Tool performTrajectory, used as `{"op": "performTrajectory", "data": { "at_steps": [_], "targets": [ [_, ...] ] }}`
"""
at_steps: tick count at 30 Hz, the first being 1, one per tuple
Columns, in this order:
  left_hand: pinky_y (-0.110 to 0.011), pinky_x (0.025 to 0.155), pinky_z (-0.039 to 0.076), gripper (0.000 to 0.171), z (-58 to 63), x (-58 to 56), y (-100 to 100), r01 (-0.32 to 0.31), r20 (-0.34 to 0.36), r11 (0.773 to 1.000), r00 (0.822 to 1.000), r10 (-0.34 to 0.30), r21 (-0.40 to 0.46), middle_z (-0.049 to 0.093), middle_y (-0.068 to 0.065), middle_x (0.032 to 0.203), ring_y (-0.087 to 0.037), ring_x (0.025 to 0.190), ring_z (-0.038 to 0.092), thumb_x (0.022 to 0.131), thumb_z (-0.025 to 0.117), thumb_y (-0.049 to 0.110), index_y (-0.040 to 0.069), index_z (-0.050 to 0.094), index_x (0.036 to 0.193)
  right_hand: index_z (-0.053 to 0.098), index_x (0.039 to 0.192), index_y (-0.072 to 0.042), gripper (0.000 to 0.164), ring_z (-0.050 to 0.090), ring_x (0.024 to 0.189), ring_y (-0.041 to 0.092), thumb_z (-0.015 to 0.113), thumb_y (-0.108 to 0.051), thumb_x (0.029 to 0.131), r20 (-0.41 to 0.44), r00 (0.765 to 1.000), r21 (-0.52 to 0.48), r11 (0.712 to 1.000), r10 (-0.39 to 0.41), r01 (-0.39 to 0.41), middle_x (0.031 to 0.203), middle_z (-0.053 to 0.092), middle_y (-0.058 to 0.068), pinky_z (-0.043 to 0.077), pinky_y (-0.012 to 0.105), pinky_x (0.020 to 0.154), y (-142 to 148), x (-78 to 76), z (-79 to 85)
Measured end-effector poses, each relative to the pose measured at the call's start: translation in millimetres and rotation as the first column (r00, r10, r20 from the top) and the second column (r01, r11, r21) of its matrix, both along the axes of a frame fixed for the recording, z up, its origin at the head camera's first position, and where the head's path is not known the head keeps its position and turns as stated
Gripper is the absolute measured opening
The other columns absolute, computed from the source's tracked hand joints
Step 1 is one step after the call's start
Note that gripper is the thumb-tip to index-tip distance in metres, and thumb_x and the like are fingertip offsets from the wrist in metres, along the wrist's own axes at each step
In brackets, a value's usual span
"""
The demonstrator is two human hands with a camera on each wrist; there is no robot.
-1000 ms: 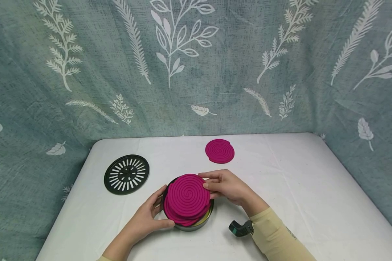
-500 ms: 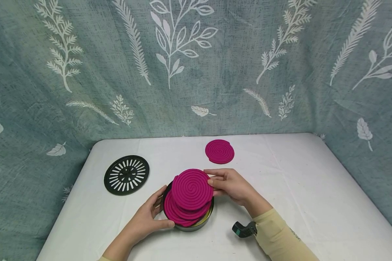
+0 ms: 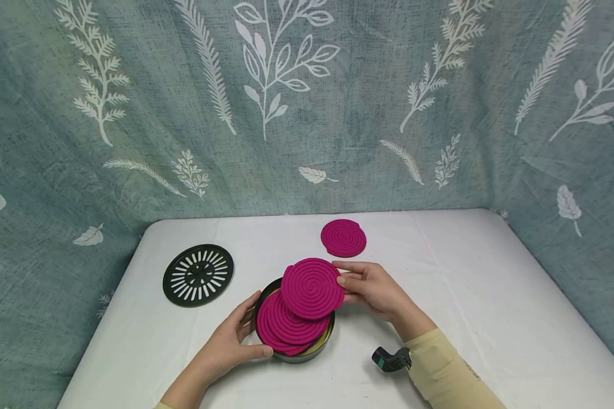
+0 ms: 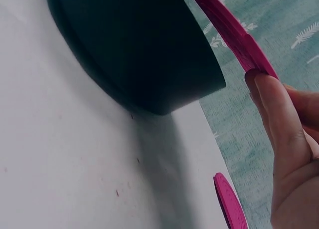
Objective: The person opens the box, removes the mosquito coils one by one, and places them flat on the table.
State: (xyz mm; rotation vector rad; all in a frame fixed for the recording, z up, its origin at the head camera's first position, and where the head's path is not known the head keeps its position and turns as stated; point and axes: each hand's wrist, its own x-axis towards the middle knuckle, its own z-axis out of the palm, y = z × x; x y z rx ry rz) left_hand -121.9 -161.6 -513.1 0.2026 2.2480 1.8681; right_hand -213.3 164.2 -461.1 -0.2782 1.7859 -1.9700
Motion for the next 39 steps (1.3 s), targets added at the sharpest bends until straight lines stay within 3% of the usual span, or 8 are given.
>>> {"op": "performTrajectory", "data": {
  "at_steps": [9, 30, 39],
  "targets": [
    [-0.020, 0.110, 0.038, 0.118, 0.9, 0.0, 0, -0.013, 0.003, 0.999, 1.000, 0.013, -0.037, 0.036, 0.001, 0.154, -0.019, 0.139, 0.039, 0.058, 0.097, 0.029, 0.023, 0.031, 0.155, 0.044, 0.145, 0.003, 0.052, 0.071, 0.090, 0.021, 0.061, -0.004, 0.097, -0.012, 0.998, -0.005, 0.998, -0.060, 0.060, 0.118, 0.066, 0.021, 0.062, 0.037, 0.080, 14, -3.0, -3.1],
    [-0.019, 0.110, 0.038, 0.115, -0.2, -0.4, 0, -0.008, 0.003, 1.000, 1.000, 0.008, -0.028, 0.035, 0.001, 0.155, -0.019, 0.140, 0.037, 0.059, 0.097, 0.028, 0.027, 0.032, 0.154, 0.042, 0.148, 0.001, 0.052, 0.070, 0.080, 0.015, 0.060, -0.004, 0.098, -0.039, 0.985, 0.063, 0.983, -0.169, 0.171, 0.114, 0.068, 0.017, 0.063, 0.032, 0.076, 49, -19.7, -9.9],
    [-0.021, 0.110, 0.038, 0.113, -2.6, -0.1, -1, 0.011, -0.009, 1.000, 1.000, -0.011, 0.001, 0.034, 0.000, 0.155, -0.021, 0.140, 0.038, 0.062, 0.096, 0.024, 0.026, 0.031, 0.155, 0.037, 0.148, 0.006, 0.053, 0.071, 0.084, 0.016, 0.056, -0.001, 0.100, -0.035, 0.982, 0.013, 0.982, -0.185, 0.186, 0.113, 0.069, 0.014, 0.062, 0.032, 0.078, 64, -28.2, -13.8]
  ]
}}
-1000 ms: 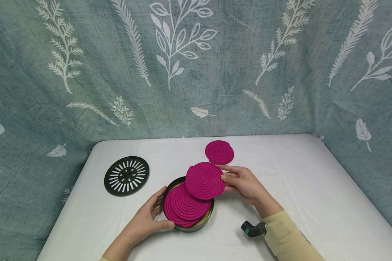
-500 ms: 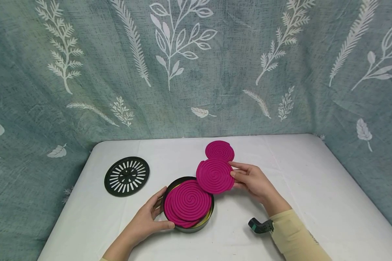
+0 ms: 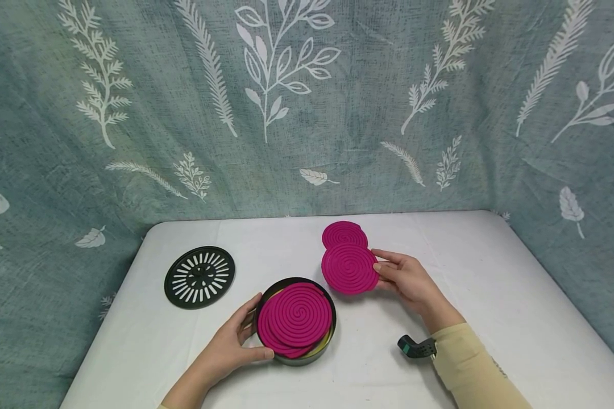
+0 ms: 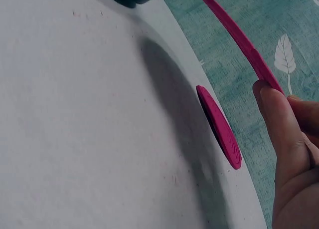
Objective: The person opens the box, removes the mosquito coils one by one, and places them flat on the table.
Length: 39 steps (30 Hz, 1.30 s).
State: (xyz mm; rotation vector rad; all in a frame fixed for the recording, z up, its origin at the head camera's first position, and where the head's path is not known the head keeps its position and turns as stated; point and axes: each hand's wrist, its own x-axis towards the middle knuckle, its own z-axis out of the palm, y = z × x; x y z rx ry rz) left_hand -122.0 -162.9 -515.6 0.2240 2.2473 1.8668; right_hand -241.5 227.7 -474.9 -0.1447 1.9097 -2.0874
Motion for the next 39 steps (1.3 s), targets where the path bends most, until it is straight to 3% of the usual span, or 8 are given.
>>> {"op": "performTrajectory", "data": {
  "at_steps": [11, 18, 39],
  "targets": [
    [-0.020, 0.110, 0.038, 0.114, 0.6, -0.3, 0, -0.006, 0.018, 1.000, 1.000, 0.006, 0.014, 0.035, 0.002, 0.155, -0.019, 0.139, 0.038, 0.061, 0.096, 0.021, 0.025, 0.032, 0.155, 0.034, 0.149, 0.007, 0.054, 0.071, 0.084, 0.015, 0.056, -0.001, 0.100, 0.000, 0.999, 0.013, 0.999, -0.045, 0.045, 0.109, 0.071, 0.008, 0.062, 0.028, 0.076, 17, -11.8, -4.9],
    [-0.020, 0.110, 0.038, 0.115, -0.2, -0.2, 0, -0.004, 0.002, 1.000, 1.000, 0.004, 0.006, 0.034, -0.002, 0.155, -0.022, 0.140, 0.038, 0.061, 0.096, 0.022, 0.023, 0.031, 0.155, 0.036, 0.149, 0.005, 0.054, 0.070, 0.080, 0.012, 0.057, -0.005, 0.100, -0.006, 0.996, 0.071, 0.994, -0.084, 0.084, 0.106, 0.071, 0.005, 0.062, 0.025, 0.071, 27, -19.0, -6.5],
    [-0.019, 0.109, 0.038, 0.115, 2.3, 0.6, 0, -0.009, 0.028, 1.000, 1.000, 0.009, 0.001, 0.034, 0.001, 0.155, -0.019, 0.140, 0.037, 0.060, 0.096, 0.024, 0.027, 0.031, 0.154, 0.032, 0.153, 0.000, 0.056, 0.068, 0.089, 0.009, 0.054, -0.010, 0.103, -0.006, 0.985, 0.177, 0.969, -0.171, 0.170, 0.110, 0.066, 0.004, 0.061, 0.028, 0.080, 59, -46.2, 2.9]
  ]
}}
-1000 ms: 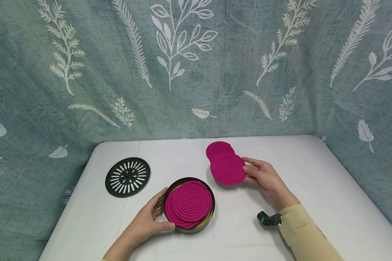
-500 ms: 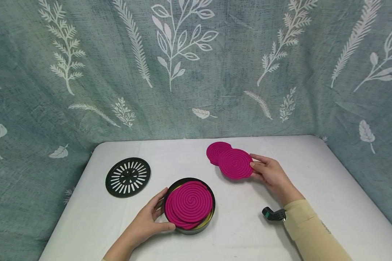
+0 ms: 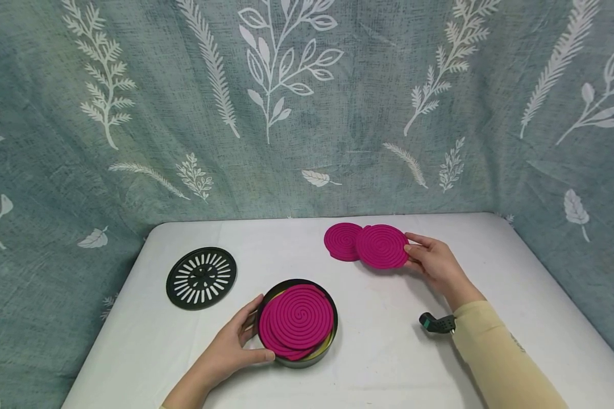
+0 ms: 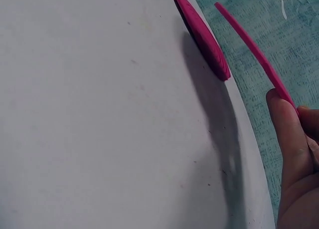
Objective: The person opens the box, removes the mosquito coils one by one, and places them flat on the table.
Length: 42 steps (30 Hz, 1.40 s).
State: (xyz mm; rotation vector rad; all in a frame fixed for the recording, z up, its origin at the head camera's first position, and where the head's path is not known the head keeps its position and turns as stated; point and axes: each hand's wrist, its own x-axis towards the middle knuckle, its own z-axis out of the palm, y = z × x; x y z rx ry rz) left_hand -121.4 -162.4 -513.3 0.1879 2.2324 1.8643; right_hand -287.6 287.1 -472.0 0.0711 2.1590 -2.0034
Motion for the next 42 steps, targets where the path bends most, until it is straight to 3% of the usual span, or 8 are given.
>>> {"op": "performTrajectory", "data": {
  "at_steps": [13, 22, 42],
  "targets": [
    [-0.019, 0.109, 0.038, 0.115, -0.8, -1.4, -1, -0.003, -0.012, 1.000, 1.000, 0.003, -0.001, 0.034, 0.001, 0.155, -0.019, 0.140, 0.037, 0.060, 0.097, 0.024, 0.027, 0.032, 0.154, 0.032, 0.153, -0.001, 0.056, 0.066, 0.080, 0.007, 0.054, -0.012, 0.103, 0.003, 1.000, 0.058, 0.998, -0.015, 0.015, 0.105, 0.065, -0.001, 0.062, 0.029, 0.078, 16, -17.4, 4.1],
    [-0.020, 0.110, 0.037, 0.114, -1.2, -1.1, 0, 0.002, -0.019, 1.000, 1.000, -0.001, 0.012, 0.032, -0.003, 0.157, -0.023, 0.142, 0.035, 0.061, 0.096, 0.021, 0.023, 0.031, 0.155, 0.031, 0.155, -0.005, 0.059, 0.065, 0.081, 0.006, 0.055, -0.014, 0.102, 0.067, 0.996, 0.058, 0.997, -0.061, 0.057, 0.105, 0.064, -0.001, 0.062, 0.026, 0.077, 26, -26.6, 1.9],
    [-0.021, 0.110, 0.037, 0.113, -1.5, -1.2, 0, -0.012, -0.011, 1.000, 1.000, 0.012, 0.014, 0.033, -0.004, 0.156, -0.023, 0.141, 0.036, 0.060, 0.097, 0.022, 0.027, 0.034, 0.153, 0.029, 0.156, -0.009, 0.058, 0.063, 0.084, 0.002, 0.053, -0.017, 0.104, 0.135, 0.982, 0.132, 0.985, -0.129, 0.111, 0.128, 0.052, 0.011, 0.061, 0.025, 0.081, 34, -42.1, -11.3]
  ]
}}
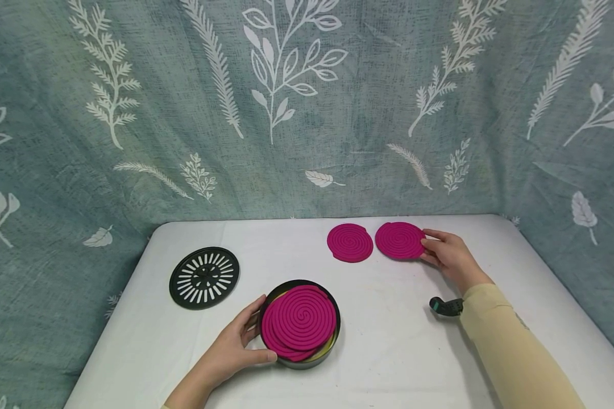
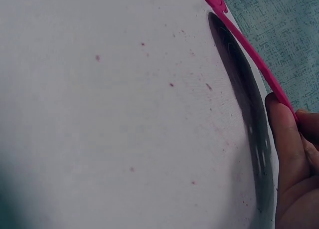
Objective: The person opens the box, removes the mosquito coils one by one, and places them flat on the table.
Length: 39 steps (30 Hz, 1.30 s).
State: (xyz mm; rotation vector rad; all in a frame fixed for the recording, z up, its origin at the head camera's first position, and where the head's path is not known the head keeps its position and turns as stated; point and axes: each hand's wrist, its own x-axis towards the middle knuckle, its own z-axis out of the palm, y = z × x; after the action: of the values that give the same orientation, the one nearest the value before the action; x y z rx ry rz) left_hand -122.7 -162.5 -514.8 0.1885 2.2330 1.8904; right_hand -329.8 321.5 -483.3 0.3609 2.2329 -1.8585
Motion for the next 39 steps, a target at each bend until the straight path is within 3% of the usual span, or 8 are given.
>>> {"op": "performTrajectory", "data": {
  "at_steps": [7, 14, 30, 39],
  "targets": [
    [-0.020, 0.110, 0.038, 0.116, -0.8, -0.7, -1, 0.008, -0.015, 1.000, 1.000, -0.008, -0.030, 0.033, -0.003, 0.156, -0.021, 0.140, 0.037, 0.059, 0.097, 0.027, 0.025, 0.032, 0.154, 0.027, 0.157, -0.010, 0.059, 0.064, 0.085, 0.002, 0.051, -0.017, 0.104, 0.010, 1.000, -0.010, 1.000, 0.000, 0.000, 0.132, 0.049, 0.013, 0.060, 0.025, 0.083, 0, -2.4, -0.9],
    [-0.020, 0.110, 0.038, 0.117, -0.2, -1.1, -2, 0.017, -0.002, 1.000, 1.000, -0.017, -0.020, 0.032, -0.001, 0.156, -0.019, 0.140, 0.037, 0.059, 0.097, 0.025, 0.025, 0.030, 0.155, 0.027, 0.156, -0.006, 0.060, 0.063, 0.086, 0.003, 0.053, -0.019, 0.104, 0.028, 1.000, 0.026, 1.000, -0.003, 0.002, 0.125, 0.053, 0.012, 0.060, 0.026, 0.085, -1, -4.7, -1.7],
    [-0.020, 0.110, 0.038, 0.117, 1.9, -1.0, -1, 0.021, 0.007, 1.000, 1.000, -0.021, -0.012, 0.031, 0.001, 0.156, -0.020, 0.141, 0.036, 0.061, 0.096, 0.022, 0.023, 0.028, 0.156, 0.025, 0.156, -0.003, 0.059, 0.064, 0.096, 0.004, 0.050, -0.014, 0.104, 0.030, 0.999, 0.025, 0.999, 0.025, -0.025, 0.150, 0.036, 0.023, 0.057, 0.029, 0.092, 3, -3.2, 3.3],
    [-0.020, 0.110, 0.037, 0.116, -0.2, -1.6, -1, 0.020, 0.005, 1.000, 1.000, -0.020, -0.008, 0.031, -0.003, 0.157, -0.023, 0.141, 0.035, 0.062, 0.096, 0.021, 0.019, 0.028, 0.156, 0.019, 0.157, -0.004, 0.061, 0.060, 0.113, 0.012, 0.049, -0.013, 0.105, 0.026, 0.999, 0.006, 0.999, 0.035, -0.035, 0.148, 0.038, 0.025, 0.054, 0.030, 0.097, 9, -1.8, 4.4]
  ]
}}
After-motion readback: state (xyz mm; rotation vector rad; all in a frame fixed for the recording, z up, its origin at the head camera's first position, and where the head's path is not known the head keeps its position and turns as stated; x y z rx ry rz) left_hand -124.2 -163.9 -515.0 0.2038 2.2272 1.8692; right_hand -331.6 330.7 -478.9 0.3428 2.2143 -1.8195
